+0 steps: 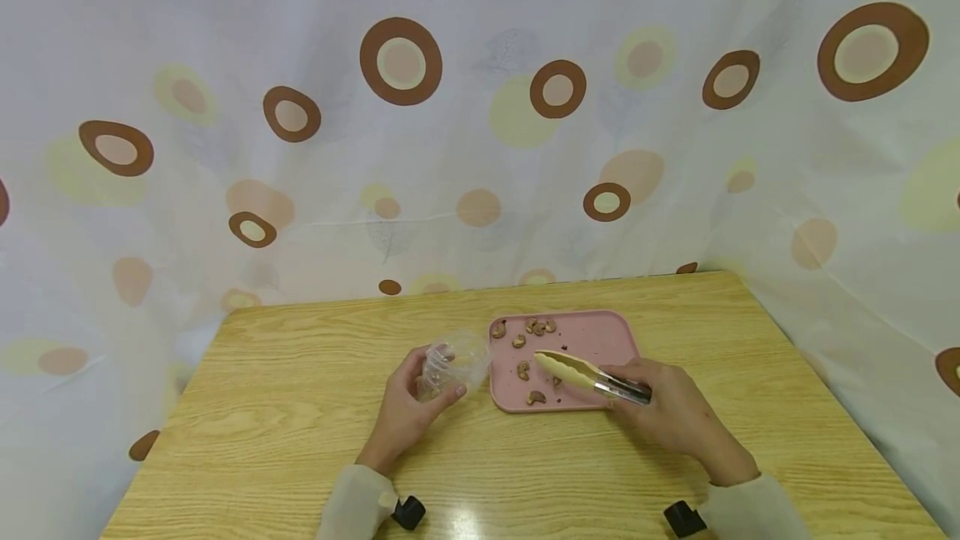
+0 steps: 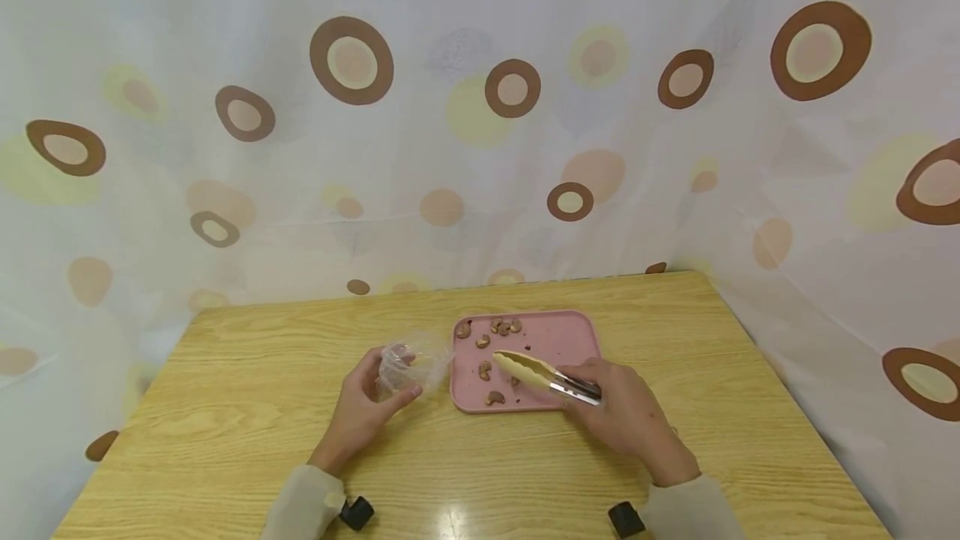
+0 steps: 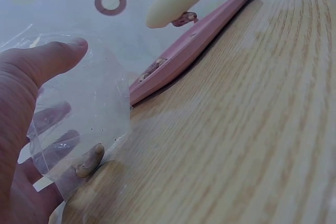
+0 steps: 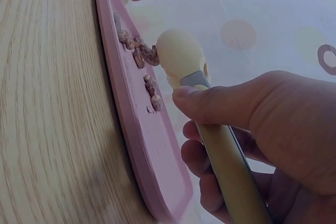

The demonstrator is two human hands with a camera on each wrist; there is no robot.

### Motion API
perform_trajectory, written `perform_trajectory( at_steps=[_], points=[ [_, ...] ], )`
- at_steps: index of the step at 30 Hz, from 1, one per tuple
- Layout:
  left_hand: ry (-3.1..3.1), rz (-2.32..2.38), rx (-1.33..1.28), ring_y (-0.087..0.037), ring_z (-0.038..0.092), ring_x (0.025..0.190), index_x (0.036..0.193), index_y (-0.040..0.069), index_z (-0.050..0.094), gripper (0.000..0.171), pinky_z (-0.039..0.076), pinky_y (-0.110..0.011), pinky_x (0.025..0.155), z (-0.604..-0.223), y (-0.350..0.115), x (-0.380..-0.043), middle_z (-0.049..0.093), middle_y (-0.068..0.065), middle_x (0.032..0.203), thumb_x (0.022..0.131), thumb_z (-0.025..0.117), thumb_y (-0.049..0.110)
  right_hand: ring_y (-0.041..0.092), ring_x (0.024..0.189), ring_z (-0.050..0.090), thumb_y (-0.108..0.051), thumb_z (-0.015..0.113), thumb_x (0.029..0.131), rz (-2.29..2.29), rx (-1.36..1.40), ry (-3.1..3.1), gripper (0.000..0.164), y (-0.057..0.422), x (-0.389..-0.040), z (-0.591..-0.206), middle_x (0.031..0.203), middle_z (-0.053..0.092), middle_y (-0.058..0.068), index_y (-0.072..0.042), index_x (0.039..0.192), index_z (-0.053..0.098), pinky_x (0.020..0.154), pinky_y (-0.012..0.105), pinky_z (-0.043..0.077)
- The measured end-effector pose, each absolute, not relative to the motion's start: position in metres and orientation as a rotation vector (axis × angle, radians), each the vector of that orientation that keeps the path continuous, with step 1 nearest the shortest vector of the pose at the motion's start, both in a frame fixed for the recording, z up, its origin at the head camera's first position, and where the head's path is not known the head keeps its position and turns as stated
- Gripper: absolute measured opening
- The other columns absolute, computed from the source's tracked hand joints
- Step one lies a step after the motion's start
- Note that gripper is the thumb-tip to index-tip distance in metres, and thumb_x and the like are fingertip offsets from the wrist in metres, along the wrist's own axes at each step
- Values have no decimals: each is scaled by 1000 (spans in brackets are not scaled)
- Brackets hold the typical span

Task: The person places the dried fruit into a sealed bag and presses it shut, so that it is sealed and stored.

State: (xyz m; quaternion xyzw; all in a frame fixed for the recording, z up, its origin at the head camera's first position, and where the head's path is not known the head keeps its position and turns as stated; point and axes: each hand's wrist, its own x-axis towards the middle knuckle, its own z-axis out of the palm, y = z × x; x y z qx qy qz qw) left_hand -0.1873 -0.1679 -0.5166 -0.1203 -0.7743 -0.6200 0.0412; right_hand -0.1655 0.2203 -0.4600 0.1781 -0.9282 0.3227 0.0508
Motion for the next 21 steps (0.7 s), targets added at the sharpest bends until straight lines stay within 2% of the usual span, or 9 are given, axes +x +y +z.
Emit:
perform_trajectory(
  at_steps=[9, 21],
  points=[
    [-2364, -1901, -366, -12, 67, 125, 146, 20, 63, 58, 53, -25, 107, -518, -169, -186, 72, -12, 145, 93, 88, 15, 1, 84, 63, -18, 91, 90, 993, 577, -2787, 47, 216, -169, -457, 108, 81, -1, -8, 134, 78, 71, 25, 54],
    [-2366, -1925, -359, -9, 67, 125, 147, 19, 63, 60, 52, -24, 108, -517, -168, -187, 72, -9, 145, 93, 88, 13, 6, 89, 69, -13, 90, 91, 999, 622, -2742, 45, 205, -173, -450, 111, 80, 0, -9, 134, 79, 73, 26, 57]
  ],
)
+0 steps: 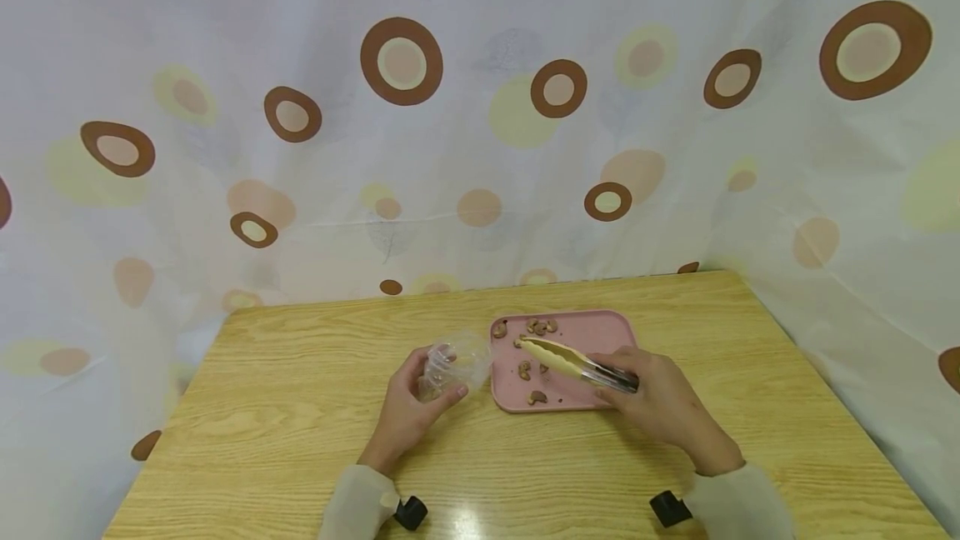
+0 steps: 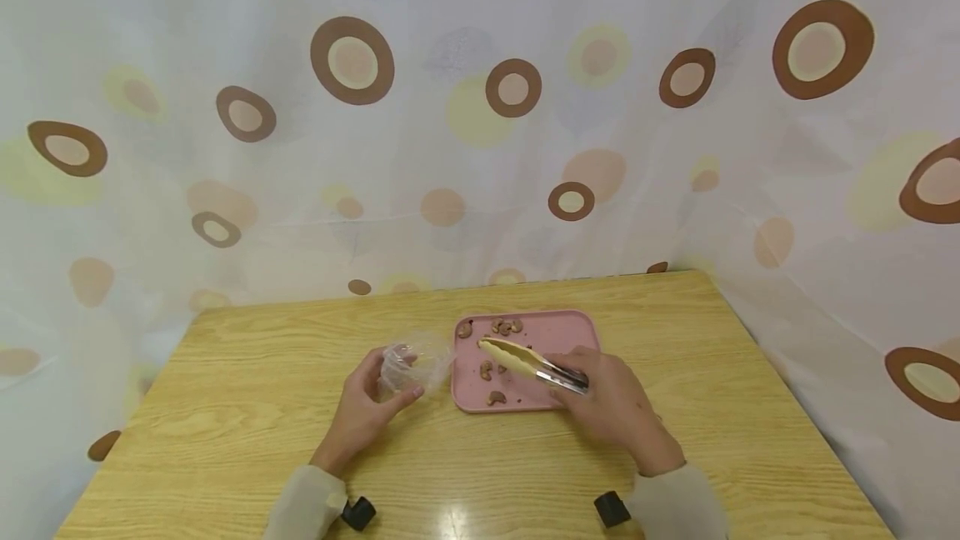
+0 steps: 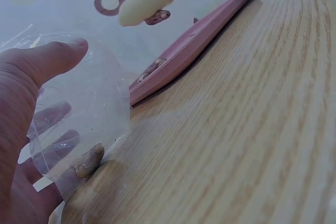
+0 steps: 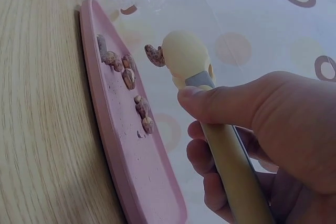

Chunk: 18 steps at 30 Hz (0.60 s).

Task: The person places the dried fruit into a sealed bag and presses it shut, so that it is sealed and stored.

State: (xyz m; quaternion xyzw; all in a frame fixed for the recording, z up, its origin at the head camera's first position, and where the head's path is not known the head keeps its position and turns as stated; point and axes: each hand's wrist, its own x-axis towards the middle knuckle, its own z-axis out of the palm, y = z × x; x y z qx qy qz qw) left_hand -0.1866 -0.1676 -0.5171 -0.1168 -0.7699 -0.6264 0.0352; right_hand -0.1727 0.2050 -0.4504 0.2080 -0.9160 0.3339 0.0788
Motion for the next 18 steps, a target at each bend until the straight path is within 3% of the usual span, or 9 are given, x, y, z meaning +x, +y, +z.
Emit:
perform_trajectory(
  at_steps=[18],
  points=[
    [-2382, -1904, -345, -11, 67, 125, 147, 20, 63, 60, 52, -25, 109, -518, -168, -187, 72, -8, 145, 93, 88, 14, 4, 83, 65, -7, 91, 88, 1017, 650, -2694, 45, 189, -177, -443, 108, 80, 2, -7, 132, 79, 71, 25, 55]
  ],
)
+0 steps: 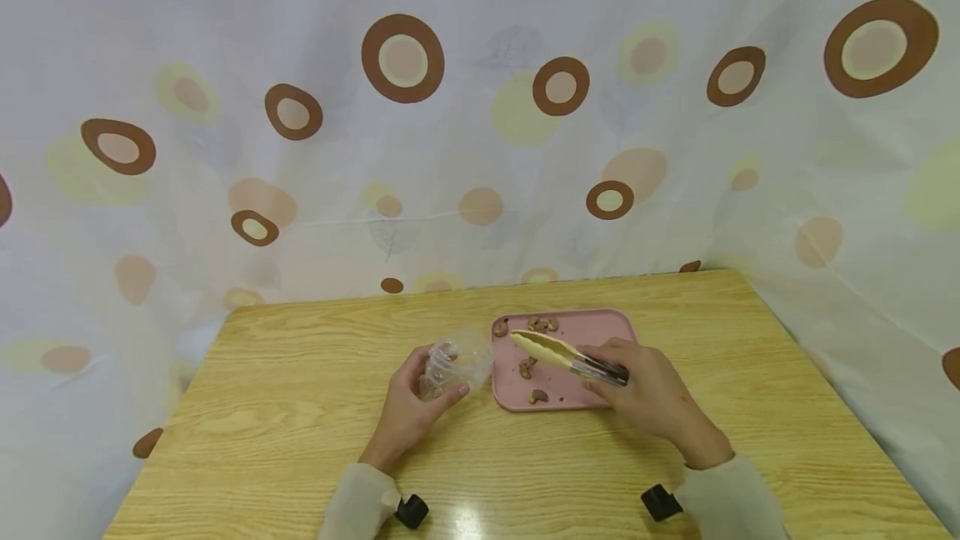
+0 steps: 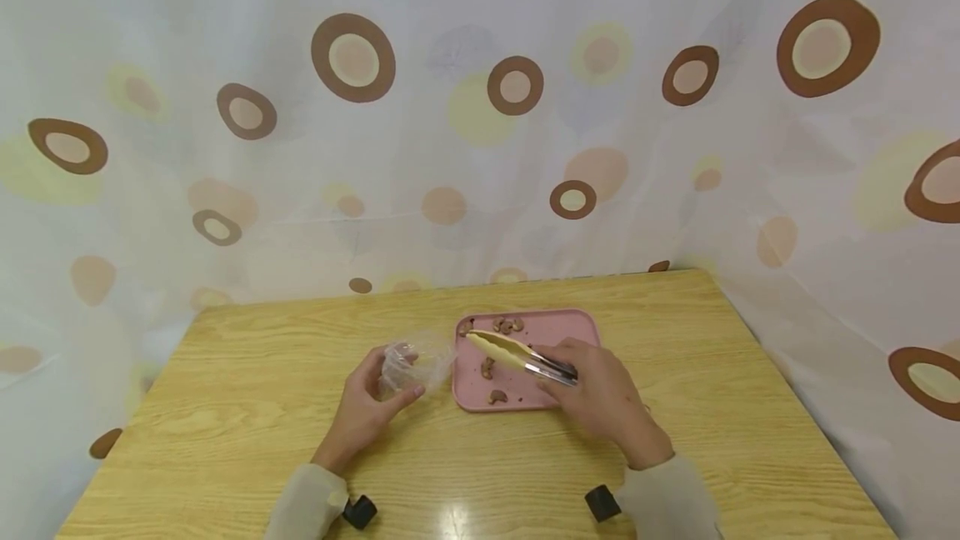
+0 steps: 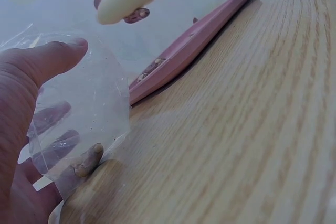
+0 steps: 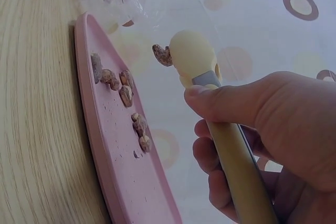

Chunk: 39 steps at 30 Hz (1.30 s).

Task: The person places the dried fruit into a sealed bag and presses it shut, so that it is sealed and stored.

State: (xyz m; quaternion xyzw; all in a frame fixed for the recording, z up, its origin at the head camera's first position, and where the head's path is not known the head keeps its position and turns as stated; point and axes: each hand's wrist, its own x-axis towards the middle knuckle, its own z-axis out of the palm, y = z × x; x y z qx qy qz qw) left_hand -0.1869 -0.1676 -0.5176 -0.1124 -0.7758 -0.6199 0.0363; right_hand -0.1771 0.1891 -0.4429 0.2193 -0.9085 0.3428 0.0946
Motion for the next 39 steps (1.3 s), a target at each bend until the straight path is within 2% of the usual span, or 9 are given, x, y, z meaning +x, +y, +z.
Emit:
perform_trajectory(
  at_steps=[10, 22, 30, 35, 39],
  points=[
    [-2381, -1902, -330, -10, 66, 125, 145, 20, 64, 60, 52, -25, 109, -518, -167, -187, 73, -8, 143, 91, 89, 13, 5, 82, 63, -10, 91, 89, 1021, 641, -2683, 46, 177, -180, -442, 108, 79, 2, -10, 133, 79, 70, 24, 51],
    [-2385, -1898, -320, -10, 67, 124, 146, 21, 64, 61, 52, -26, 108, -518, -167, -188, 74, -6, 143, 91, 90, 14, 6, 76, 56, -8, 91, 88, 1043, 690, -2628, 47, 160, -183, -437, 98, 76, 2, -7, 134, 78, 67, 22, 48],
    [-2392, -1891, -321, -10, 67, 124, 147, 21, 63, 62, 52, -27, 109, -518, -168, -187, 73, -6, 143, 91, 90, 14, 6, 76, 56, -10, 91, 89, 1053, 683, -2626, 48, 148, -182, -436, 103, 78, 4, -11, 135, 78, 66, 22, 47],
    [-2391, -1891, -327, -9, 67, 123, 146, 21, 64, 61, 52, -27, 109, -517, -168, -187, 73, -8, 143, 91, 90, 14, 3, 72, 51, -13, 91, 90, 1101, 721, -2595, 50, 139, -184, -437, 98, 74, 2, -12, 138, 76, 62, 22, 46],
    [-2389, -1886, -342, -8, 67, 124, 146, 19, 64, 61, 52, -26, 109, -517, -167, -187, 73, -9, 143, 91, 90, 14, 3, 76, 58, -14, 91, 90, 1102, 733, -2598, 51, 132, -185, -436, 107, 79, 3, -14, 139, 76, 66, 22, 50]
  ],
)
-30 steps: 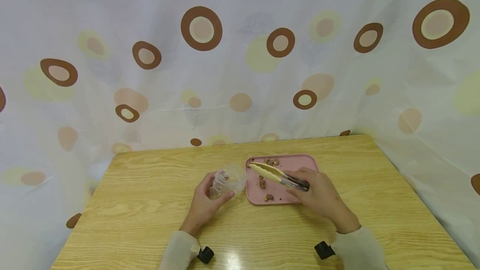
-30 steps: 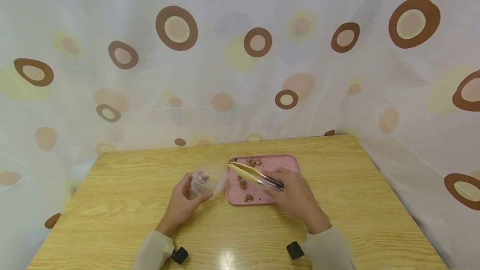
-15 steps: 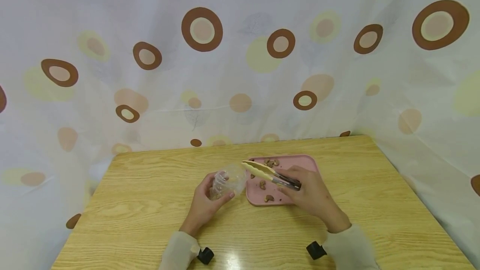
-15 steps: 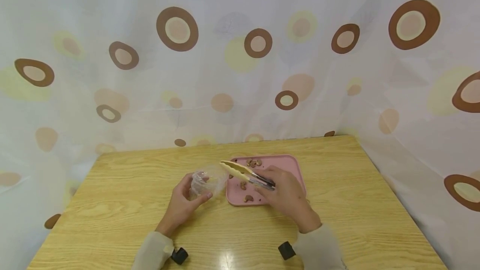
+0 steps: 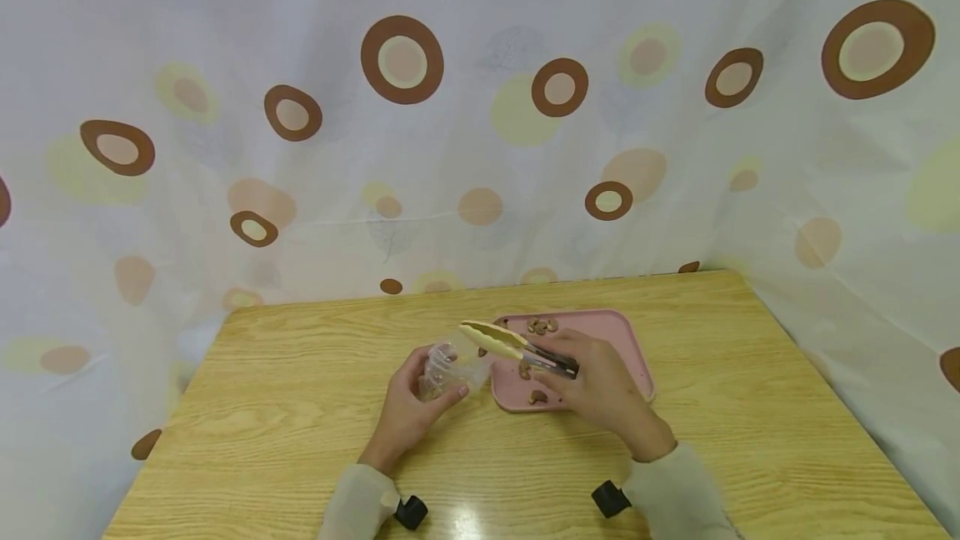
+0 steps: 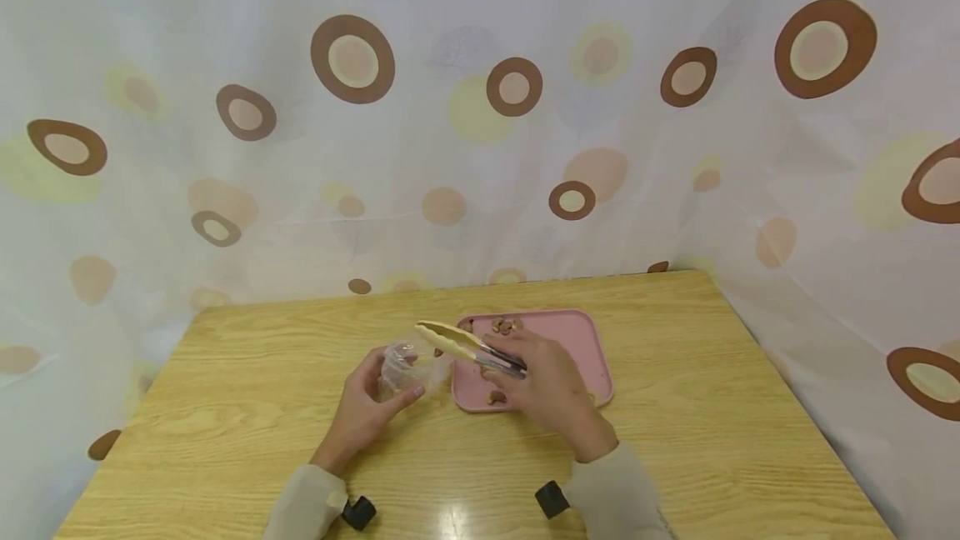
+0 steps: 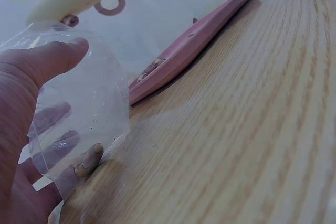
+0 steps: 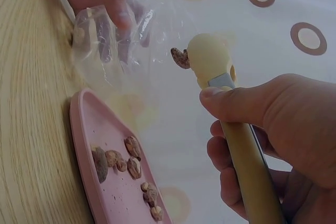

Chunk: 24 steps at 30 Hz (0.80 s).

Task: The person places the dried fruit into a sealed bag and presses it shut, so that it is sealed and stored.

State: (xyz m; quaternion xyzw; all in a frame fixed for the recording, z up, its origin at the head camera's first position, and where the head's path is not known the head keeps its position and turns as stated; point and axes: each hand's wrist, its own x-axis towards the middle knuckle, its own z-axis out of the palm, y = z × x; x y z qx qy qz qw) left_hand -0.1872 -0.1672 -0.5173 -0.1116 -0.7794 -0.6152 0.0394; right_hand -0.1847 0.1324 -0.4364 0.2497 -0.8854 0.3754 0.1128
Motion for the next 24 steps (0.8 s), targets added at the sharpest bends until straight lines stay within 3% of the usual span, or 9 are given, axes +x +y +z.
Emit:
perform_trajectory(
  at_steps=[4, 14, 24],
  points=[
    [-2383, -1888, -357, -9, 67, 125, 148, 15, 62, 63, 52, -26, 109, -517, -167, -188, 73, -9, 143, 92, 90, 14, 6, 86, 67, -13, 91, 90, 1115, 723, -2614, 52, 128, -185, -436, 120, 81, 6, -14, 140, 76, 73, 24, 55],
    [-2370, -1892, -374, -9, 67, 122, 148, 13, 62, 62, 53, -26, 107, -519, -167, -188, 73, -9, 142, 92, 89, 13, 6, 85, 68, -10, 90, 90, 1141, 742, -2587, 51, 121, -186, -441, 126, 79, 12, -13, 139, 76, 73, 24, 57],
    [-2367, -1882, -392, -9, 69, 119, 147, 14, 63, 61, 54, -26, 105, -520, -168, -188, 73, -8, 140, 92, 89, 13, 21, 99, 77, -8, 90, 90, 1165, 742, -2587, 52, 116, -184, -446, 133, 78, 14, -14, 139, 76, 78, 29, 61]
  ],
)
